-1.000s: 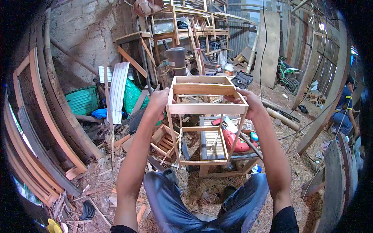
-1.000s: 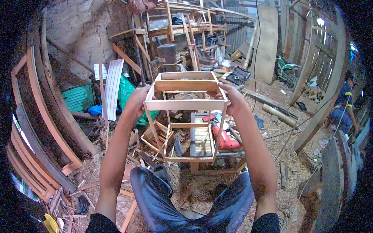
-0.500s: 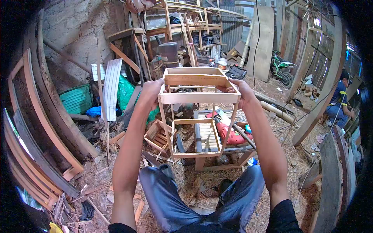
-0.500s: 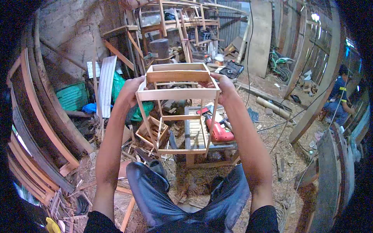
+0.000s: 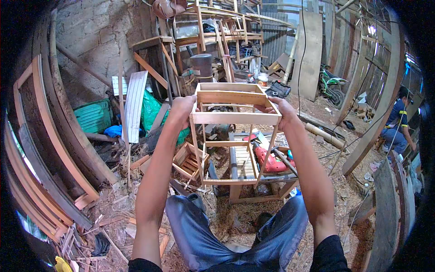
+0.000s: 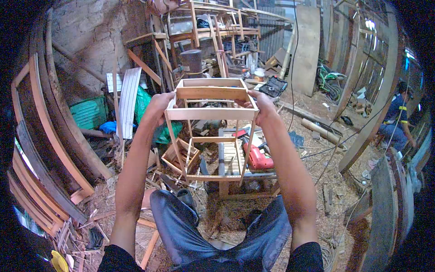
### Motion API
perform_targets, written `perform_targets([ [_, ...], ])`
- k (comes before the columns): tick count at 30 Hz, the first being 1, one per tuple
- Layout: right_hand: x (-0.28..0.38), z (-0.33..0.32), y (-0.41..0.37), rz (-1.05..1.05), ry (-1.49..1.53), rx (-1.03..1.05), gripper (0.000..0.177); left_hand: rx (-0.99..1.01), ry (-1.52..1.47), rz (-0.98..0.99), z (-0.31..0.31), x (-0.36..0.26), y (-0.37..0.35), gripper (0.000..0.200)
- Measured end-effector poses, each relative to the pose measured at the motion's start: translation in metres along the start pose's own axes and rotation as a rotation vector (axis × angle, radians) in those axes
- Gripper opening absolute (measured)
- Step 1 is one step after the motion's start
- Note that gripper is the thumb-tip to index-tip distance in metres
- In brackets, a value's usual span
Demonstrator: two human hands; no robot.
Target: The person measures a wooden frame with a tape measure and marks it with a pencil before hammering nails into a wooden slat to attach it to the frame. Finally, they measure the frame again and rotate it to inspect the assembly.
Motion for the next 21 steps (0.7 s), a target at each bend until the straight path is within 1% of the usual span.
perform_targets([
  [1,0.0,0.001,0.0,-0.001,-0.001,0.0,0.047,-0.001,0.018,-0.004,0.0,-0.001,-0.001,0.035],
  [3,-0.002,0.001,0.0,-0.037,-0.028,-0.087,0.04,-0.007,0.037,-0.012,0.0,-0.004,-0.004,0.034],
  [4,-0.001,0.001,0.0,-0.038,-0.029,-0.088,0.04,-0.013,0.057,-0.021,0.001,-0.006,-0.006,0.033],
  [6,0.0,0.001,-0.002,0.019,0.015,-0.012,0.045,0.005,0.005,-0.01,0.003,0.0,0.003,0.032],
  [7,0.0,0.0,-0.003,0.018,0.016,-0.016,0.045,0.02,-0.048,-0.002,0.004,0.004,0.009,0.031],
  [11,0.0,-0.006,0.002,-0.014,-0.014,-0.039,0.046,0.015,0.009,-0.003,0.006,0.008,0.015,0.029],
  [14,0.0,-0.006,-0.002,-0.002,-0.016,0.0,0.047,-0.013,0.007,-0.022,0.008,0.003,0.008,0.029],
  [16,-0.001,-0.009,0.001,-0.058,-0.077,-0.018,0.047,-0.003,0.021,0.006,0.008,0.007,0.013,0.031],
  [20,-0.003,-0.006,-0.001,-0.101,-0.099,-0.061,0.046,0.011,0.062,0.002,0.009,0.01,0.018,0.031],
  [21,-0.004,-0.007,0.0,-0.128,-0.141,-0.112,0.046,0.005,0.074,-0.001,0.009,0.009,0.018,0.03],
])
Point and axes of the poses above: each hand's wrist, its own y-axis towards the middle knuckle, its own z-axis out of the palm, x = y × z, the point moved 1 cm from there along y, towards the middle knuckle, and after that the axes turned 14 degrees about y, right-handed, at the moved point
